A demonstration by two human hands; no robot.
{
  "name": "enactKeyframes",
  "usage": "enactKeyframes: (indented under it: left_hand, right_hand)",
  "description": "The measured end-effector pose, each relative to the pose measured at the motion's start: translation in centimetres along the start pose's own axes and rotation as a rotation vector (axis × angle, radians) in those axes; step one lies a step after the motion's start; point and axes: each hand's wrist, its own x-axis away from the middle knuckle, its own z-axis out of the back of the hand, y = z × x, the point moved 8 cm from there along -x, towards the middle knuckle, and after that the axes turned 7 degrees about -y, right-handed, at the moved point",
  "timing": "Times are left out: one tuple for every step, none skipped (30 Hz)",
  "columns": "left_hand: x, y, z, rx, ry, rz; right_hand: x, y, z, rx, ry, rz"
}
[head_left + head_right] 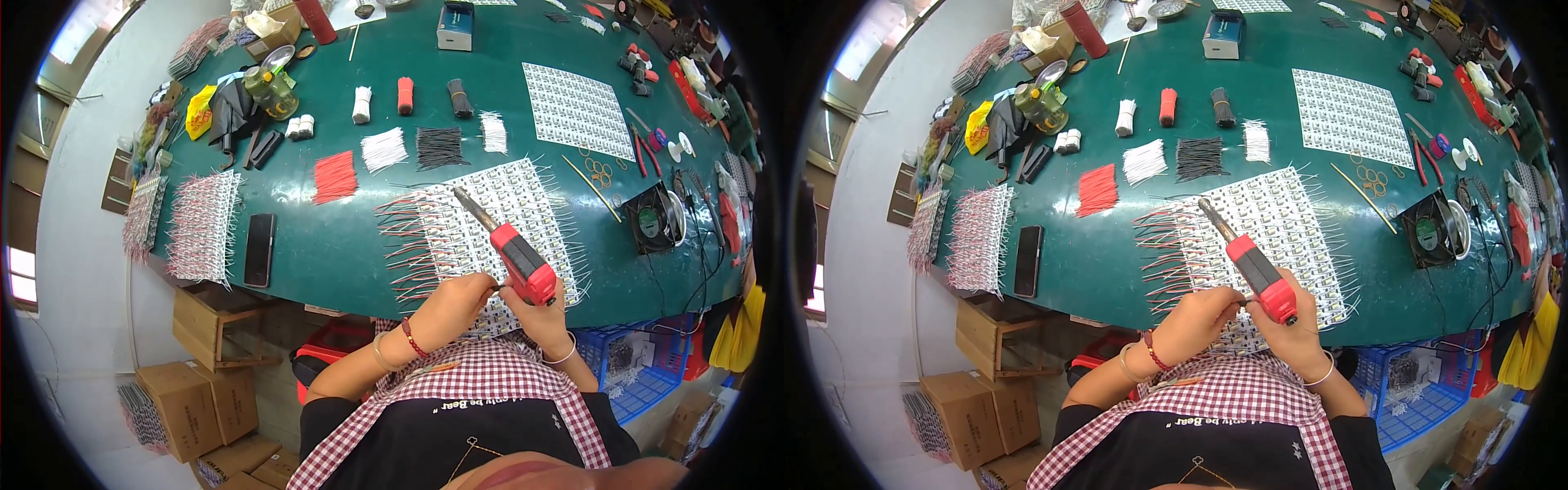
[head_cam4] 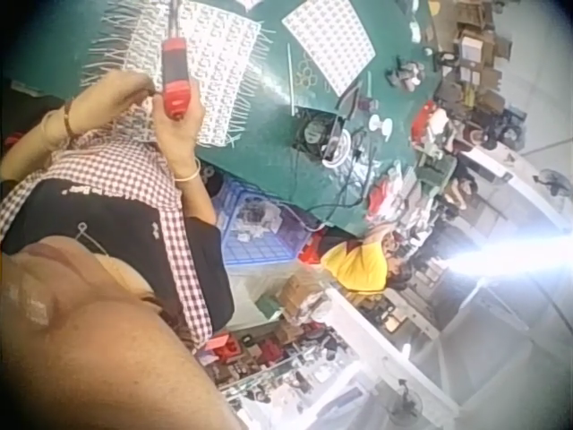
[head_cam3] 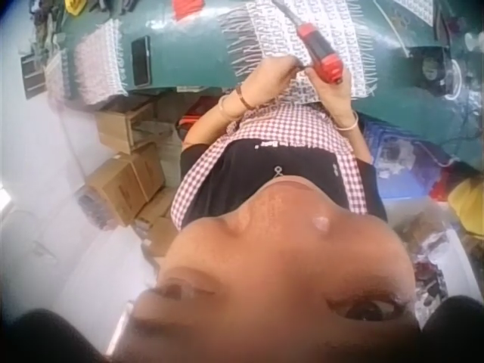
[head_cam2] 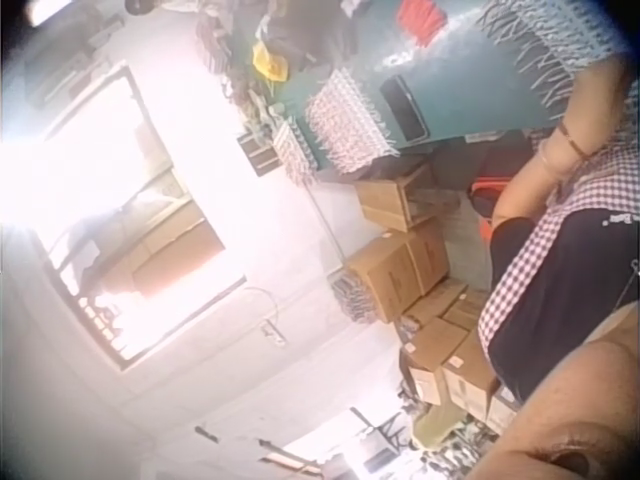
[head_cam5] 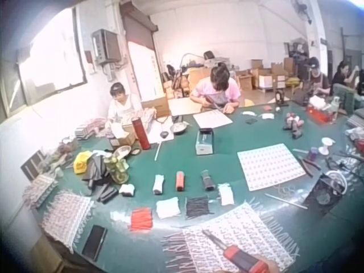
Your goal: The person solders electrical wires onto an LED light sheet component using a soldering iron and solder wire.
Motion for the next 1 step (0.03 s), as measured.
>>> enactKeyframes:
  left_hand:
    - [0.12,0.11,-0.21,-0.075,0.027,-0.065]
  right_hand:
    - [0.04,0.00,0.02,0.000,0.001,-0.001]
